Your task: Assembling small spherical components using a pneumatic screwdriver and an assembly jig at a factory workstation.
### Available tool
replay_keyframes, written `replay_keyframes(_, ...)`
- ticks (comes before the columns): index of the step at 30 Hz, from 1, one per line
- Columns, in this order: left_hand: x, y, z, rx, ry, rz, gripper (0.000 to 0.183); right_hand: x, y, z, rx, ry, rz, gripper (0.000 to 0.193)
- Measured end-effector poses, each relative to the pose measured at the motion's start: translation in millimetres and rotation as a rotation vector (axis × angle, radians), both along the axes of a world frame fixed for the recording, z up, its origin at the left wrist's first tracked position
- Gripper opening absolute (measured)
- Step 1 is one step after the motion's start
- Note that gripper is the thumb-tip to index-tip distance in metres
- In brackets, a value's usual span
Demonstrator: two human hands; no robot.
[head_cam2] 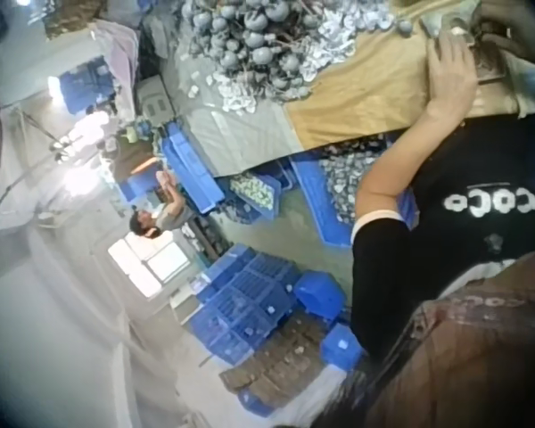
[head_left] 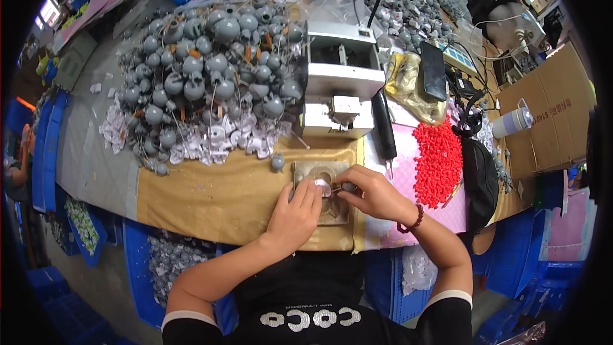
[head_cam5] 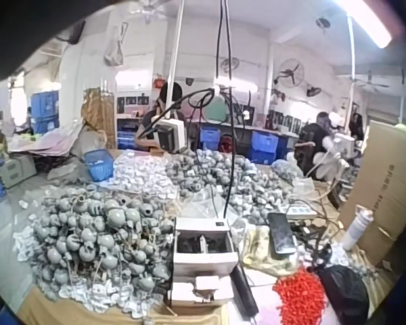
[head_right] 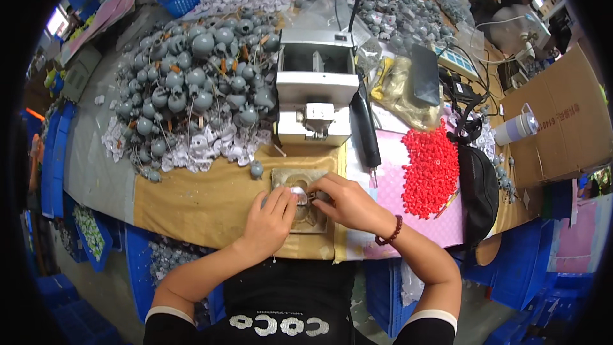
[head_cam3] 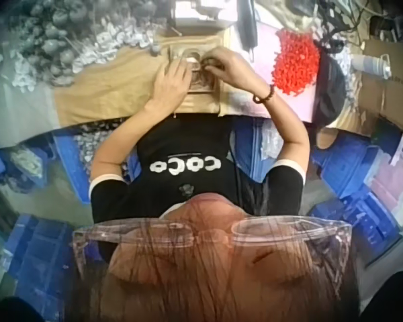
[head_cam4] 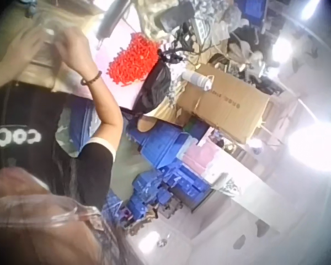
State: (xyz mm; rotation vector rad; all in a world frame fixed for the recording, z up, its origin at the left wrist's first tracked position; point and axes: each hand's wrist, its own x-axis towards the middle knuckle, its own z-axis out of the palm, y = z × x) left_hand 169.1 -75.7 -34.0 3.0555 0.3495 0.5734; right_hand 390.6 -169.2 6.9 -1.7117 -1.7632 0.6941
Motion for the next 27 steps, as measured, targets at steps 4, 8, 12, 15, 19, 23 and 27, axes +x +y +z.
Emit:
replay_keyframes(4, 2.0, 3.6, 1.4, 0.016, -0.01, -0.016, 0.035, -0.4, -8.2, -15.9, 0.045, 0.178, -0.108, 0.032)
replay_keyframes(8, 0.8, 3.2, -0.3, 0.018, -0.034, -0.011, 0.034, -7.7, -12.9, -30.0, 0.012, 0.436, -0.224, 0.034)
replay_keyframes(12, -0.3, 5.0, -1.0, 0.01, -0.044, -0.013, 0.036, -10.3, -9.8, -56.7, 0.032, 0.9, -0.251, 0.04)
replay_keyframes(15, -5.4, 2.2, -6.2, 0.006, -0.042, 0.002, 0.037, -12.3, -6.9, -42.6, -0.072, 1.015, -0.33, 0.039)
replay_keyframes(19, -2.1, -1.7, -14.3, -0.111, -0.12, 0.022, 0.039, -9.7, -8.8, -49.8, 0.029, 0.431, -0.362, 0.025)
replay_keyframes(23, -7.6, 7.0, -14.5, -0.321, -0.185, 0.042, 0.042, -19.6, -5.6, -38.6, 0.195, 0.036, -0.251, 0.02)
replay_keyframes(27, 3.6, 10.5, -14.8, -0.502, -0.319, 0.053, 0.024, -29.1, -9.5, -29.2, 0.265, -0.081, -0.099, 0.018)
